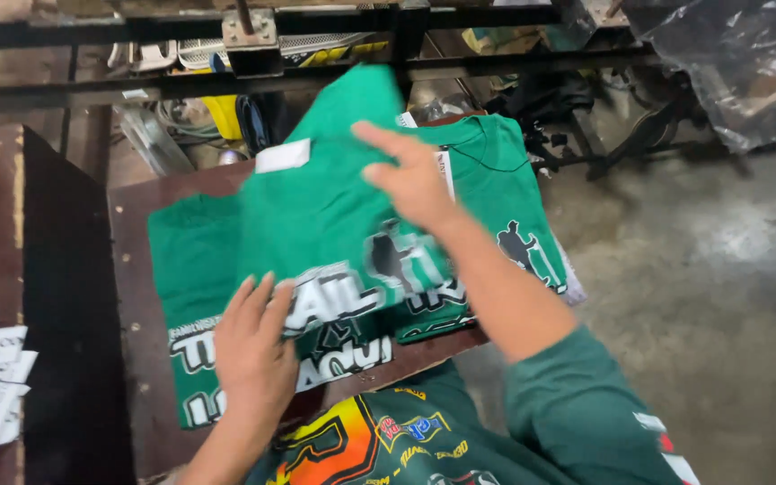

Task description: Attaching brand or price tags to the collars of green t-shirts using a tagging gun on a production floor.

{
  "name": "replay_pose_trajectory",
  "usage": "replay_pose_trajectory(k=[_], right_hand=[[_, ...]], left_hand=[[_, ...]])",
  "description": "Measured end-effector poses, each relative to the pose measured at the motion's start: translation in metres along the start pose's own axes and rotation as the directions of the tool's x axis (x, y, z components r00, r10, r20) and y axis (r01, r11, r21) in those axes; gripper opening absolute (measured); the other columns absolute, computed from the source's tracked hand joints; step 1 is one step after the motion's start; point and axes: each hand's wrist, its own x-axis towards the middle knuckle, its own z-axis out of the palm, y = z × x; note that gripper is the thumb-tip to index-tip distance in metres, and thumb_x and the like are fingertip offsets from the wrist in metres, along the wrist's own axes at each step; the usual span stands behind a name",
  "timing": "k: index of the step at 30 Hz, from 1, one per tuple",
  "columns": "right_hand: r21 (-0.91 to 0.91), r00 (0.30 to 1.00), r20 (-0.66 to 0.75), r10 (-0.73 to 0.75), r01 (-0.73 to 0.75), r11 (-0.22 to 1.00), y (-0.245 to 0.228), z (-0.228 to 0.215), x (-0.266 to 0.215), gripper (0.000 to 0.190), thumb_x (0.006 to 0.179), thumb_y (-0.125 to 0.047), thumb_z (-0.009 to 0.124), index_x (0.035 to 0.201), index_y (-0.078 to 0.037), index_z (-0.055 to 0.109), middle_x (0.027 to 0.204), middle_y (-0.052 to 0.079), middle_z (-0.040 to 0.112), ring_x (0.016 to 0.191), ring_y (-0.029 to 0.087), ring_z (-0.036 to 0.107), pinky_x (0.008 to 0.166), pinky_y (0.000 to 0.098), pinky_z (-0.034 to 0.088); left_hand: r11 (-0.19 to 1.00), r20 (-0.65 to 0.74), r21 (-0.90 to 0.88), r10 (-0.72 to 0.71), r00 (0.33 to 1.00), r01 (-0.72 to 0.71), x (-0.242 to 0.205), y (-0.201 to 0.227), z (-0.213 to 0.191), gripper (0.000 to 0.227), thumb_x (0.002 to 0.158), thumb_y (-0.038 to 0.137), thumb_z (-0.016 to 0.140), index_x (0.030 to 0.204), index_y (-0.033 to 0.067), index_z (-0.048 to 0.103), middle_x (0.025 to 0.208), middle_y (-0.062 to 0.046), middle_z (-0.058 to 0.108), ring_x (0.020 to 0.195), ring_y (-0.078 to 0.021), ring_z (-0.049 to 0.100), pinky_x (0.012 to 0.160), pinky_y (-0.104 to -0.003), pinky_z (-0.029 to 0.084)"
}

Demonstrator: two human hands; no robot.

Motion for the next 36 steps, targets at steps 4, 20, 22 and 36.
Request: replay_pose_trajectory(k=[4, 20, 22, 36], right_hand=[[-0.194, 0.993, -0.114, 0.012, -0.034, 0.980, -0.007, -0.114, -0.030, 0.055, 0.085, -0.004, 0.071, 0.139, -0.012, 0.063, 0.144, 0.011, 0.062, 0.136, 0.020, 0.057, 0.123, 0.0352, 0.040], [0.059, 0.970, -0.131, 0.203, -0.197, 0.979, 0.139, -0.196, -0.095, 0.058, 0.088, 0.006, 0.071, 0.144, -0.009, 0.061, 0.145, 0.012, 0.060, 0.135, 0.017, 0.053, 0.117, 0.0387, 0.044], [0.045, 0.970, -0.109, 0.215, -0.212, 0.976, 0.114, -0.201, -0.100, 0.061, 0.086, 0.008, 0.072, 0.144, -0.007, 0.061, 0.146, 0.013, 0.060, 0.136, 0.020, 0.053, 0.118, 0.0413, 0.042], [-0.780, 0.981, -0.165, 0.106, -0.195, 0.594, 0.125, -0.130, -0.063, 0.069, 0.105, -0.049, 0.043, 0.167, -0.020, 0.029, 0.173, 0.013, 0.016, 0.155, 0.046, 0.020, 0.114, 0.0738, 0.024]], left_hand=[[0.981, -0.087, 0.044, 0.190, 0.978, -0.187, 0.051, 0.078, 0.032, 0.061, 0.079, -0.003, 0.056, 0.135, 0.0181, 0.062, 0.143, -0.017, 0.061, 0.134, -0.0441, 0.058, 0.093, -0.054, 0.049], [0.855, -0.010, -0.053, 0.515, 0.857, -0.515, 0.042, 0.126, 0.111, 0.045, 0.100, 0.040, 0.052, 0.120, 0.0032, 0.069, 0.118, -0.029, 0.065, 0.109, -0.0481, 0.065, 0.074, -0.055, 0.048], [0.882, 0.033, -0.131, 0.460, 0.887, -0.452, 0.066, 0.122, 0.104, 0.059, 0.098, 0.059, 0.053, 0.117, 0.0060, 0.072, 0.112, -0.026, 0.067, 0.106, -0.0459, 0.065, 0.075, -0.055, 0.046], [0.988, 0.150, 0.018, 0.148, 0.978, -0.152, 0.205, 0.075, 0.191, 0.080, 0.098, 0.073, 0.042, 0.152, 0.0158, 0.052, 0.162, -0.018, 0.037, 0.153, -0.0438, 0.025, 0.114, -0.071, 0.027]])
